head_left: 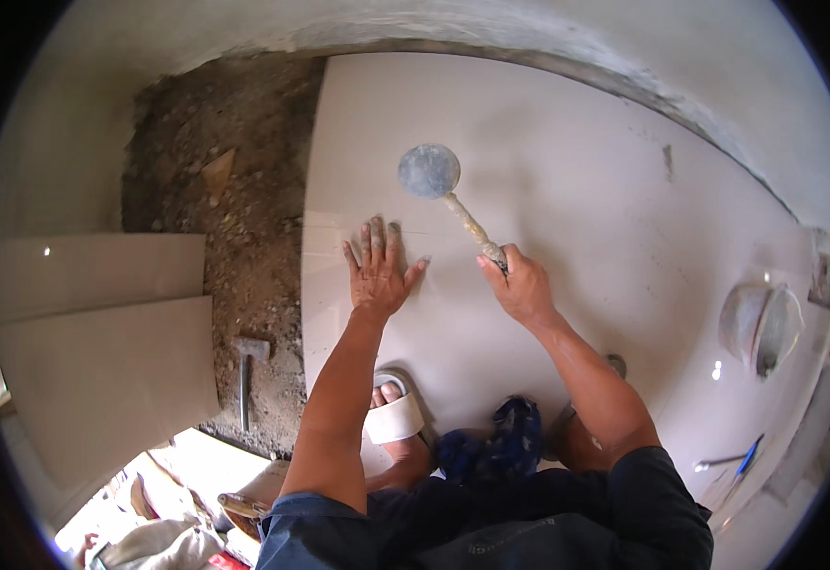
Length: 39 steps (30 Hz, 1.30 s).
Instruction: The person cleans the floor with a cloth, spreads cement with a trowel, places a large white tile, and taps it with a rubber mallet. They remove a sock from their left foot and continue tapping the tile to secure it.
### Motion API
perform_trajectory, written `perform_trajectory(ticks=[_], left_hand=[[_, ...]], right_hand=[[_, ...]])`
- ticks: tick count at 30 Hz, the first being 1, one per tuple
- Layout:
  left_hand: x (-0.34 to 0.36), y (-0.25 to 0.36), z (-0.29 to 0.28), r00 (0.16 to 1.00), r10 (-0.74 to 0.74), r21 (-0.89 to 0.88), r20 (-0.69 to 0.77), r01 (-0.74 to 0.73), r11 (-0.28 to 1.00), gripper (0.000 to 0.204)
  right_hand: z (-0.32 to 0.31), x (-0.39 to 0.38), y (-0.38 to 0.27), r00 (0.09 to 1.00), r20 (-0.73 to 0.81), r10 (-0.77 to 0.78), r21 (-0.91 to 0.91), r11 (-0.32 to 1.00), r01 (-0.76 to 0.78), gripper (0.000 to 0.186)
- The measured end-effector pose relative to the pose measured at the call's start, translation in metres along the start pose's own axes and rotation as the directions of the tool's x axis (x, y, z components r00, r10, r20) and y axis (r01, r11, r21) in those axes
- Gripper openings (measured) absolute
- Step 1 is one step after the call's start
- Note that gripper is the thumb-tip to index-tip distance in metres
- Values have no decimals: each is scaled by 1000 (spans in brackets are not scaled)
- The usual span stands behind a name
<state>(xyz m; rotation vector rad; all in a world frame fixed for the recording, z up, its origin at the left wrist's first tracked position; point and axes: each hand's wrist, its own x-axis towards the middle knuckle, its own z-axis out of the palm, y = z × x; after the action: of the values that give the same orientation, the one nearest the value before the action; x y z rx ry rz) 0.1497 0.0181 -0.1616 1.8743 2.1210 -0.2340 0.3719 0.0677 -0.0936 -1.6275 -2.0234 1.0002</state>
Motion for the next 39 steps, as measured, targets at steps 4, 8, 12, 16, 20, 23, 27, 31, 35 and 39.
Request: perform_trajectory(ticks=[4, 8, 12, 16, 20, 23, 27, 31, 35, 39], left_hand=[[4, 53, 12, 977, 213, 29, -29, -213, 977, 81], [4, 61, 10, 983, 180, 40, -34, -178, 983, 77], [7, 54, 7, 984, 174, 79, 28, -175, 981, 78], [4, 58, 3, 981, 195, 80, -27, -192, 978, 78], [10, 64, -18, 984, 127, 79, 127, -138, 987, 74], [44, 73, -37, 984, 125, 99, 128, -138, 986, 75], [102, 96, -53, 979, 198, 6, -42, -198, 980, 86], [117, 108, -58, 980, 195, 24, 35, -196, 980, 99], [117, 106, -57, 977, 208, 68, 42, -210, 975, 103], [120, 102, -48, 976, 209, 66, 53, -213, 975, 105]], right_hand=[[-14, -27, 30, 989, -150, 4, -43, 999, -11, 42], [-24, -33, 64, 987, -87, 136, -4, 991, -137, 41], [-32, -32, 81, 975, -99, 201, -83, 974, -210, 42], [-39, -34, 85, 958, -41, 285, -69, 955, -288, 45], [-49, -32, 82, 954, -61, 294, -39, 954, -296, 46], [-55, -28, 78, 951, -37, 307, -56, 950, -309, 48], [-61, -17, 73, 946, -58, 320, 29, 947, -319, 46], [-64, 4, 73, 951, -145, 273, 79, 961, -264, 43], [-65, 30, 89, 927, -99, 361, -32, 930, -366, 42], [-64, 37, 107, 955, -117, 271, -99, 954, -283, 42]])
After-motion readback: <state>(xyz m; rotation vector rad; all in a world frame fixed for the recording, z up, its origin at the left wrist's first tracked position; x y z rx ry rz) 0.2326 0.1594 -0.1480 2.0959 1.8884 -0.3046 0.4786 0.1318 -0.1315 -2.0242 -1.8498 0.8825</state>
